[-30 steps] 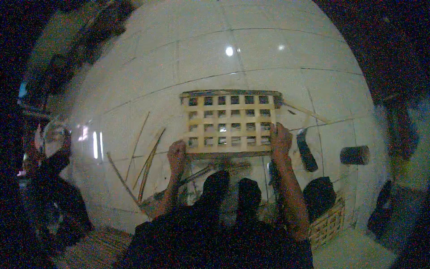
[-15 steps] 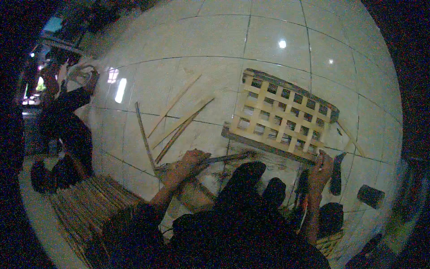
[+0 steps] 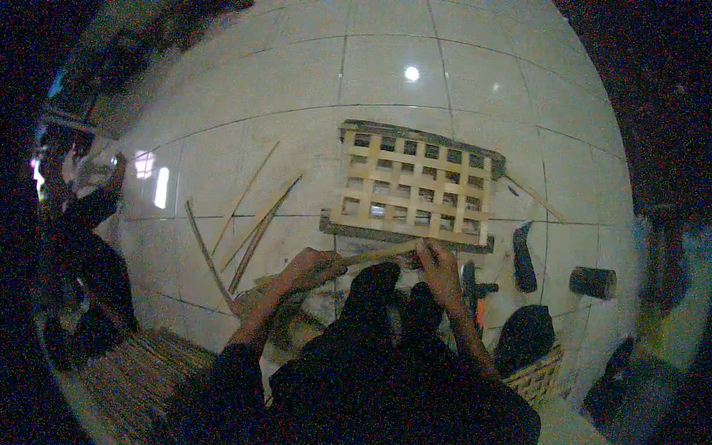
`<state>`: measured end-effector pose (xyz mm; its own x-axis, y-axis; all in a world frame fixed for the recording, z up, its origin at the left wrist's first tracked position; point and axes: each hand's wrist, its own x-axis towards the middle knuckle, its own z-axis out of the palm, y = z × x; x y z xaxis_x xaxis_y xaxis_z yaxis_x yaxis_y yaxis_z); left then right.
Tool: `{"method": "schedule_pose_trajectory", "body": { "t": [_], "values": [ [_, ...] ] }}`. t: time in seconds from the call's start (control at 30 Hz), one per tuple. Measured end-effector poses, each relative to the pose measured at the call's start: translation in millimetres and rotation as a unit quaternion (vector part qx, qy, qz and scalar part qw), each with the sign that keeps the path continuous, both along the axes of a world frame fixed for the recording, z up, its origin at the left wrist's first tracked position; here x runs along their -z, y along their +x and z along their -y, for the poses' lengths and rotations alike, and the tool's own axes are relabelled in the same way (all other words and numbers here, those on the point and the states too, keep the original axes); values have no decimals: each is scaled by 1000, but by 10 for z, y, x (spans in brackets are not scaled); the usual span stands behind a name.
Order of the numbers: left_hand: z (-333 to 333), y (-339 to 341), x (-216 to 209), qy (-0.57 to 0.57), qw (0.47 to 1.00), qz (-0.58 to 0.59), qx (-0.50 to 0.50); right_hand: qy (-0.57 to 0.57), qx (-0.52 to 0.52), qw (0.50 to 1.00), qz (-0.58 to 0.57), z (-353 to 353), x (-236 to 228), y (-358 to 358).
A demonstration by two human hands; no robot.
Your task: The person sits on the floor and weaves thin wooden strips into a rectangular lattice frame. They use a hammer to secure the strips and a knife to trim excess material, gradually building up the woven pattern.
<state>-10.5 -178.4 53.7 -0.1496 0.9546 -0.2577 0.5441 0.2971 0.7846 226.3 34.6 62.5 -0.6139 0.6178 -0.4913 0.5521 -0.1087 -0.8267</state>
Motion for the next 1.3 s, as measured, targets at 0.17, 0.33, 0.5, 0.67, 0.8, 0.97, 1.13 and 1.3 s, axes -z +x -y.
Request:
{"method": "schedule_pose_trajectory", "body": {
  "t": [0.17,0.33,0.5,0.67,0.8,0.97,1.13,1.3],
  "values": [
    [-290,95,-155,33,997,-51,-40,-242,165,943,-160,-26,-38,89],
    [-199,124,127,50,997,21,-60,-273,211,916,-206,-29,39,80],
    [-364,263,-109,24,982,-187,-6,-262,211,916,-220,-29,220,152],
    [-416,292,233,153,960,-233,-13,-144,207,941,-226,-4,361,386],
    [-260,175,-194,214,910,-284,-213,-202,307,911,-187,-111,197,425],
    [-56,3,-161,227,816,-40,-530,-184,336,899,-210,-166,201,483],
    [-167,88,-294,210,724,475,-453,-195,330,911,-152,-144,379,700],
    [-398,108,-445,190,741,510,-393,332,104,937,20,-470,-153,663]
  ]
}}
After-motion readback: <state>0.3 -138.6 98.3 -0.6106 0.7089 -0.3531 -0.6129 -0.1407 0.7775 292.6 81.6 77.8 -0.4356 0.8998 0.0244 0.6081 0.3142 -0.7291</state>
